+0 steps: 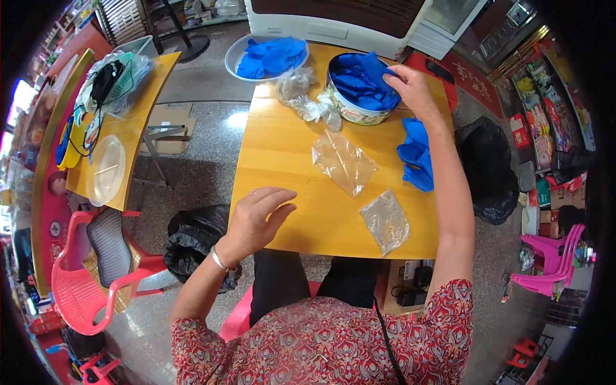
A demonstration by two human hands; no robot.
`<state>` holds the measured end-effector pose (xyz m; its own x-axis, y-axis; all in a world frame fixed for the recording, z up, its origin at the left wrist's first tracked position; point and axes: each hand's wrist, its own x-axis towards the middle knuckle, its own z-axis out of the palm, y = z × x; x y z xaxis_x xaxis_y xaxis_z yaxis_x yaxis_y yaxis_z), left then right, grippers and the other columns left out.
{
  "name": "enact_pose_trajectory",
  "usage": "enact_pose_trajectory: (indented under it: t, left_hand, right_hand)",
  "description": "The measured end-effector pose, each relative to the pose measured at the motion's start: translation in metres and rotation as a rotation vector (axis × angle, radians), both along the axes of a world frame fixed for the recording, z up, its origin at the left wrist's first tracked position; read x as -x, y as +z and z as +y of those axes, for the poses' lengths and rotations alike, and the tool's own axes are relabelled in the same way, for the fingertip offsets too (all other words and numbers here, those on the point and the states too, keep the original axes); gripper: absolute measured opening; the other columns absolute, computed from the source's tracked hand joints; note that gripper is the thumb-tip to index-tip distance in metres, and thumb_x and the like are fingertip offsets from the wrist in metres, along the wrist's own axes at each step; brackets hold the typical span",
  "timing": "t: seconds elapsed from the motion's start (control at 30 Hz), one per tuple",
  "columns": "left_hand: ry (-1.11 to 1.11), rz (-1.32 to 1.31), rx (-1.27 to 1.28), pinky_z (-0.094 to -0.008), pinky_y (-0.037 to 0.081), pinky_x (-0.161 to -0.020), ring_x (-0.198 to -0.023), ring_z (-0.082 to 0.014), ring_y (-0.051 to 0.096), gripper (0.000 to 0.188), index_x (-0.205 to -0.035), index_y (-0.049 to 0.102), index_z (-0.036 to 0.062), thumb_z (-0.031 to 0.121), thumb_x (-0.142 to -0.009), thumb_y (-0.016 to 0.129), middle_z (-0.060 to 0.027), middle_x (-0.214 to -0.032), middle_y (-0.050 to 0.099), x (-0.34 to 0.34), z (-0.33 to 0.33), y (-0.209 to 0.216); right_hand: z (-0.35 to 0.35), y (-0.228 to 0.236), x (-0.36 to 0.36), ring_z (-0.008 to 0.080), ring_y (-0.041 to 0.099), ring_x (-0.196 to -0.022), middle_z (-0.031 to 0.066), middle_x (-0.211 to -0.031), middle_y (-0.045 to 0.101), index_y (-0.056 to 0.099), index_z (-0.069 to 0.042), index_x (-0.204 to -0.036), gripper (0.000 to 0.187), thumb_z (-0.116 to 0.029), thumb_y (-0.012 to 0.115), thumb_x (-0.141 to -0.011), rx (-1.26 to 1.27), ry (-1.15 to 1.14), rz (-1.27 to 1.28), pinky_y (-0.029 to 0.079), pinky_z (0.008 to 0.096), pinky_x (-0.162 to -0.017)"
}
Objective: The person sits at a table and repeatedly stuffs small beige granular material from a plastic bag into blue balloon-like pouches. They open each pouch, pour in the material, and tie off the opening. The process is repeated for multiple pouches throughout the clip.
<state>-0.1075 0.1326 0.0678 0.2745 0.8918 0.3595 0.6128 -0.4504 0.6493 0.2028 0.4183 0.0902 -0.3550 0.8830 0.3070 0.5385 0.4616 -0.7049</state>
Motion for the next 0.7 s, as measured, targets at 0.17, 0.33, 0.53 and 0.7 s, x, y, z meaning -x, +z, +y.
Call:
enact_pose_trajectory:
  t: [0.17,0.33,0.53,0.7]
  left_hand:
    - [0.095,-0.609,0.274,-0.0327,0.051,-0.084,-0.095,-0.0207,0.065,0.033,-0.119,0.057,-0.0022,0.01,-0.089,0.066,-0.0106,-0.107,0.065,-0.043,0.003,-0.012]
    - [0.045,-1.167,0.463,-0.0322,0.048,-0.089,-0.098,-0.0165,0.062,0.038,-0.125,0.055,-0.0011,0.015,-0.092,0.064,-0.009,-0.112,0.063,-0.082,0.0,-0.004]
    - [0.074,-1.381,0.464,-0.0294,0.047,-0.086,-0.09,-0.0124,0.061,0.017,-0.105,0.067,0.0018,0.003,-0.089,0.065,-0.003,-0.097,0.069,-0.095,-0.028,-0.009]
    - [0.118,-1.494,0.499,-0.0295,0.047,-0.085,-0.088,-0.0128,0.062,0.015,-0.1,0.066,0.0018,0.001,-0.085,0.068,-0.0051,-0.096,0.069,-0.097,-0.048,-0.009]
  right_hand:
    - [-0.088,0.022,0.016,0.0068,0.06,-0.085,-0.0011,-0.093,0.067,0.066,-0.002,-0.11,0.025,-0.018,0.062,-0.091,0.407,0.118,0.48,0.048,0.0244,-0.075]
    - [-0.195,0.003,0.041,0.0075,0.06,-0.088,-0.0002,-0.094,0.067,0.064,0.0,-0.113,0.026,-0.013,0.064,-0.091,0.588,0.183,0.651,0.049,0.0242,-0.081]
    - [-0.268,-0.007,0.05,0.013,0.065,-0.081,0.0085,-0.091,0.069,0.063,0.001,-0.113,0.032,-0.015,0.07,-0.086,0.304,0.134,0.465,0.051,0.0276,-0.076]
    - [-0.298,0.004,0.047,0.0109,0.06,-0.091,0.0057,-0.102,0.063,0.061,0.002,-0.117,0.037,-0.013,0.072,-0.085,0.174,0.12,0.318,0.05,0.0239,-0.079]
